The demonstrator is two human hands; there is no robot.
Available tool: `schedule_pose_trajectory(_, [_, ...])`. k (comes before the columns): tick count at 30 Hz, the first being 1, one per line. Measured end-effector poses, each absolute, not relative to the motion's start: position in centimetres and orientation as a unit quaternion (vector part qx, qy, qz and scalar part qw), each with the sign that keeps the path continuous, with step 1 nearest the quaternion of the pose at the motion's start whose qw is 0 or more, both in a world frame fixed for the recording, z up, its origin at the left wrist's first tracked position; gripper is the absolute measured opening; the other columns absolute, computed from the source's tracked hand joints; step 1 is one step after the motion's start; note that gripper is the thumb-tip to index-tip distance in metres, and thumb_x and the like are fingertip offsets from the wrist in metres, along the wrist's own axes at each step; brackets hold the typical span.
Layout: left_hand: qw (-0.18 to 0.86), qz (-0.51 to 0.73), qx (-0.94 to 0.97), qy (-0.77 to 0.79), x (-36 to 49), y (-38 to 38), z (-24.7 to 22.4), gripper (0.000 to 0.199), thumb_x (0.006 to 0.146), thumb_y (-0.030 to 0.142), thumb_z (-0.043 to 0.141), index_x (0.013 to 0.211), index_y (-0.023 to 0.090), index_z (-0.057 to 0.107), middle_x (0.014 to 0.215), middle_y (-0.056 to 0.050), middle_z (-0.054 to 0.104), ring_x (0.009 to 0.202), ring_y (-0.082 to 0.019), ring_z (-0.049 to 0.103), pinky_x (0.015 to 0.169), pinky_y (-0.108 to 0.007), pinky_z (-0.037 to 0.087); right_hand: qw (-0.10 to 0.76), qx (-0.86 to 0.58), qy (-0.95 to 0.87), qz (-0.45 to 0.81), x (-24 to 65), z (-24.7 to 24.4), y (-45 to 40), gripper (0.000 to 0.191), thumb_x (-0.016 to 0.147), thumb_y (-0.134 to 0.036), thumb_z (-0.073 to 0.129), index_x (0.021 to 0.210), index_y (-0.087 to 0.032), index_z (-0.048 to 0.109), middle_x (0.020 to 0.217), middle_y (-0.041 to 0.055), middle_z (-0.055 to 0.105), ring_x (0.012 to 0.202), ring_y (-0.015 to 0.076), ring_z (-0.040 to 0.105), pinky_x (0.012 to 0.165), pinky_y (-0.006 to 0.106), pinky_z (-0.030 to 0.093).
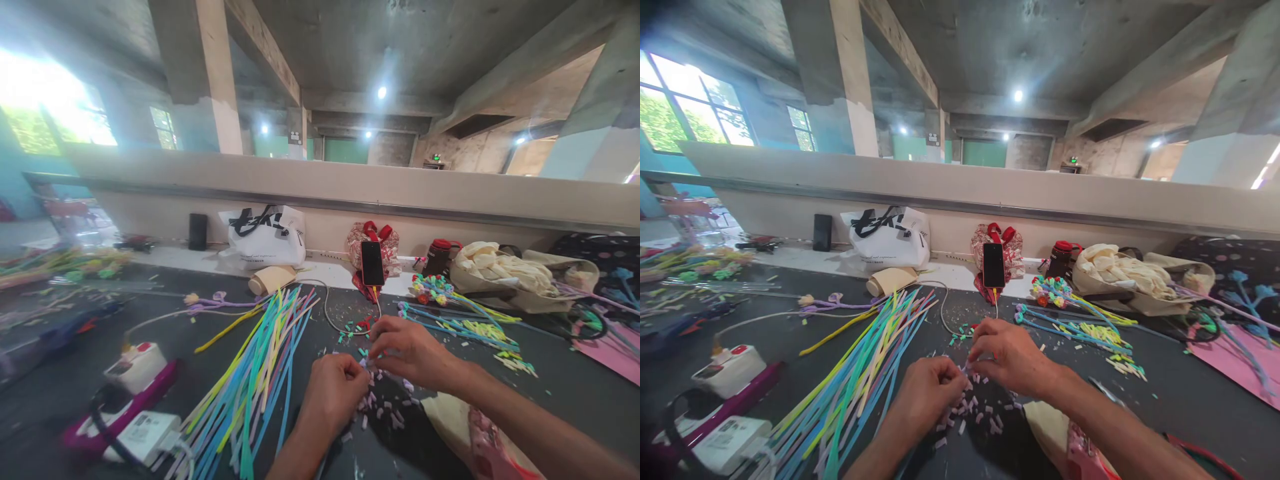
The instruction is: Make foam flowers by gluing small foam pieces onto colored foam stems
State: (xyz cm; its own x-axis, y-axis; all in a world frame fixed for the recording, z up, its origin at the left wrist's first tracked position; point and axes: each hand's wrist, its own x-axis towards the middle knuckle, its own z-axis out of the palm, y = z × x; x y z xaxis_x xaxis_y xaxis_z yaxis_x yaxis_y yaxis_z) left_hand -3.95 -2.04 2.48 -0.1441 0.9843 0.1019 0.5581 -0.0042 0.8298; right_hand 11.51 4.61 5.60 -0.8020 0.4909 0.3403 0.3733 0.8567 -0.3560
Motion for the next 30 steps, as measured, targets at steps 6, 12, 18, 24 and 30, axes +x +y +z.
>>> schedule_pose_trajectory(6, [0.527,0.467,0.428,0.566,-4.3,-1.6,2.1,0.015,0.062,0.030,0.054,0.055,0.017,0.052,0.039,0.005,0.051,0.027,-0.007,0.039,0.027,-0.017,0.026,0.359,-0.376,-0.795,0.313,11.6,5.9,4.0,0.013,0.073,-0.027,0.056,0.080,-0.020,0.064,0.071,0.0003,0.059,0.059,0.0113,0.053,0.052,0.021,0.040])
schedule_pose_trajectory(12, [0.595,0.521,0.361,0.495,-4.6,-1.3,1.8,0.024,0.062,0.036,0.060,0.054,0.016,0.050,0.038,0.007,0.048,0.025,-0.003,0.034,0.025,-0.014,0.023,0.321,-0.410,-0.648,0.555,10.6,4.3,2.4,0.024,0.072,-0.039,0.054,0.070,-0.015,0.057,0.059,-0.0021,0.056,0.046,0.0068,0.048,0.035,0.015,0.028])
schedule_pose_trajectory(18, [0.596,0.533,0.370,0.473,-4.5,-1.2,1.3,0.028,0.061,0.040,0.062,0.053,0.015,0.050,0.035,0.007,0.046,0.024,-0.003,0.034,0.025,-0.013,0.023,0.335,-0.372,-0.649,0.573,9.3,3.3,2.3,0.020,0.067,-0.034,0.062,0.065,-0.014,0.056,0.049,-0.0055,0.051,0.040,0.0044,0.042,0.035,0.015,0.027])
schedule_pose_trajectory(24, [0.627,0.527,0.357,0.448,-4.5,-1.1,1.1,0.030,0.060,0.042,0.062,0.052,0.016,0.049,0.031,0.007,0.044,0.021,-0.002,0.029,0.024,-0.014,0.021,0.334,-0.340,-0.544,0.691,9.2,3.1,2.6,0.023,0.065,-0.033,0.066,0.064,-0.013,0.055,0.049,-0.0044,0.053,0.038,0.0033,0.043,0.033,0.013,0.025])
schedule_pose_trajectory(30, [0.666,0.530,0.338,0.402,-4.7,-1.3,1.5,0.031,0.062,0.042,0.062,0.053,0.015,0.050,0.029,0.008,0.041,0.021,-0.001,0.027,0.024,-0.012,0.020,0.322,-0.295,-0.488,0.756,8.7,2.2,2.9,0.028,0.063,-0.035,0.068,0.059,-0.012,0.052,0.047,-0.0047,0.050,0.032,0.0004,0.034,0.031,0.014,0.017])
